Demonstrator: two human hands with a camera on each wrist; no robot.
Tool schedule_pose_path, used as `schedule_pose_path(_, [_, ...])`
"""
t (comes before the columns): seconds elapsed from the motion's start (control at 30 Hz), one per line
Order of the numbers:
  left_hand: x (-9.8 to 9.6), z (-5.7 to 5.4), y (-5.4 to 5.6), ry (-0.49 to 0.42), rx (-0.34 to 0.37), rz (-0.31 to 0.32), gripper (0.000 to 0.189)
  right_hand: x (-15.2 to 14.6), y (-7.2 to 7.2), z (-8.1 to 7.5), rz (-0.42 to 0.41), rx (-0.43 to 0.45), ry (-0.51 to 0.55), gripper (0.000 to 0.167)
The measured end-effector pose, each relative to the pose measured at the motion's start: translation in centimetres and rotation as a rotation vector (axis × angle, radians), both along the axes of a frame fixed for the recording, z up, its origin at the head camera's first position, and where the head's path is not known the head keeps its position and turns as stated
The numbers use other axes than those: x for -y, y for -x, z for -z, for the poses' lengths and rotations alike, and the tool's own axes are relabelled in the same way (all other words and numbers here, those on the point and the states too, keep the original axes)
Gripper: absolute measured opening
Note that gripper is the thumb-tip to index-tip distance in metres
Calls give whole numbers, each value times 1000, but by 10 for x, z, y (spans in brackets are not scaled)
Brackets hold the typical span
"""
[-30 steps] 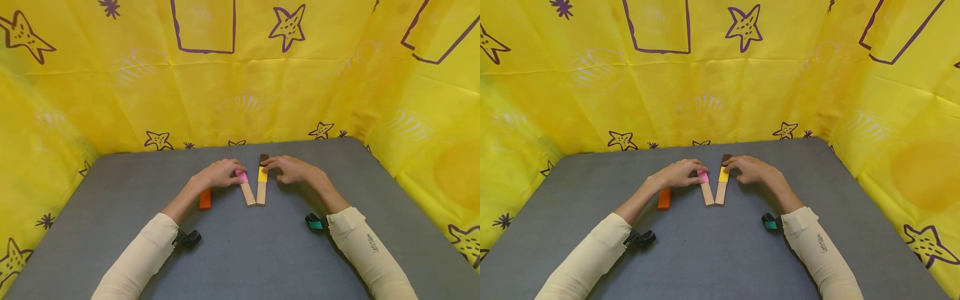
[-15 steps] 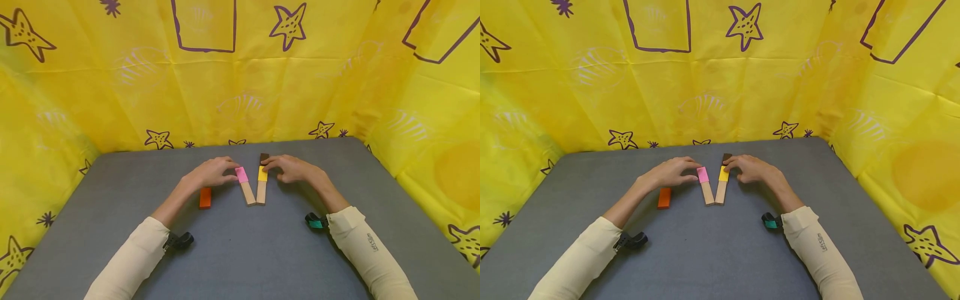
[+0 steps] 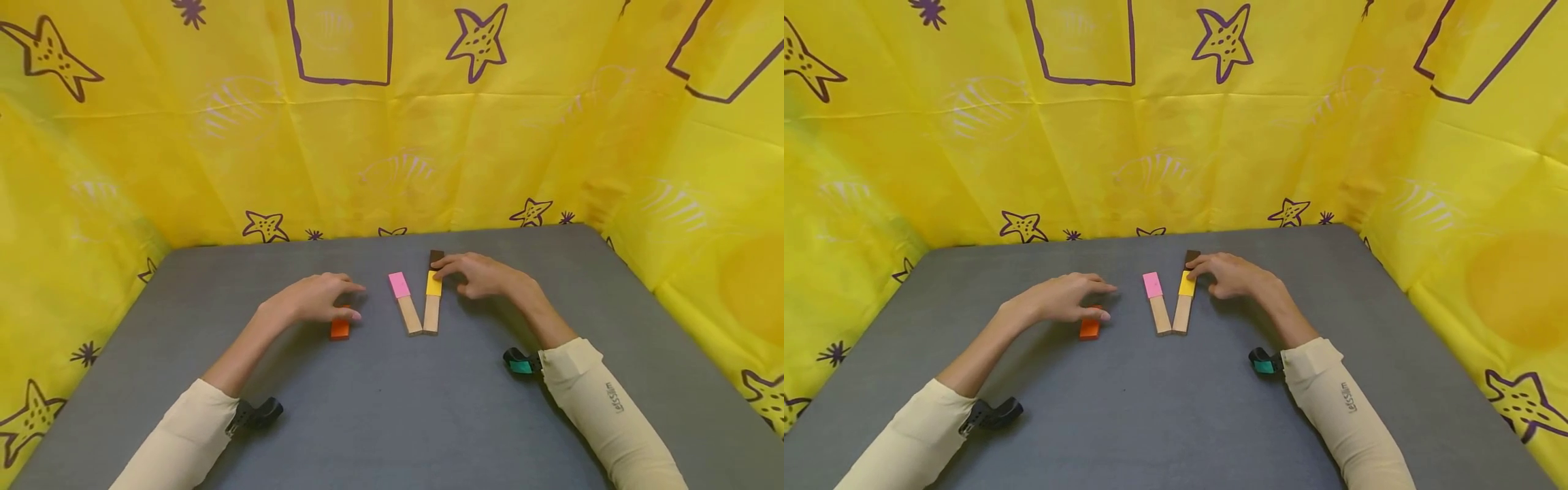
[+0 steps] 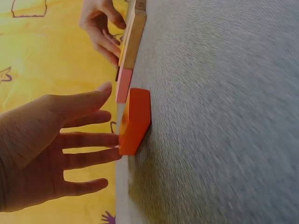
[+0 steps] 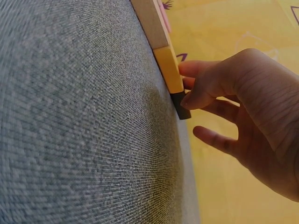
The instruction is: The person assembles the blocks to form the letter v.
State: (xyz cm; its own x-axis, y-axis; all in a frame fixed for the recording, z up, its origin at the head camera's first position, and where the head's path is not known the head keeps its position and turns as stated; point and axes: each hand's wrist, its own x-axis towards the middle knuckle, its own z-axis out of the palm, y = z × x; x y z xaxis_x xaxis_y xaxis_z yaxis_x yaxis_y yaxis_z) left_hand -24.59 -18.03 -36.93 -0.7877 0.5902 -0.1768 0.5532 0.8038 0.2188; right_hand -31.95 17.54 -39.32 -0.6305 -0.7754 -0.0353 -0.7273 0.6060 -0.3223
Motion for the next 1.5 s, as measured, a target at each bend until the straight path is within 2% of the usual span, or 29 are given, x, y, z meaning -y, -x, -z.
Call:
schedule_pose_path(0.23, [12,2,-13,6,7,23,62,0,-1,1,-5,7,3,53])
schedule_pose_path(0.4, [14,2,-18,0,19,29,66,0,-1,0,-2,4,3,53])
schedule_pose_path(0.57, [14,3,-18,-6,12,22,66,0,0,0,-2,2,2,53])
schedule_pose_path(1.03, [11,-1,-18,-25,11,51,56,-1,-1,-1,5,5,8,53])
schedule_pose_path(1.5, [-2,-14,-12,-41,-45,29,55,-1,-2,-1,1,7,3,53])
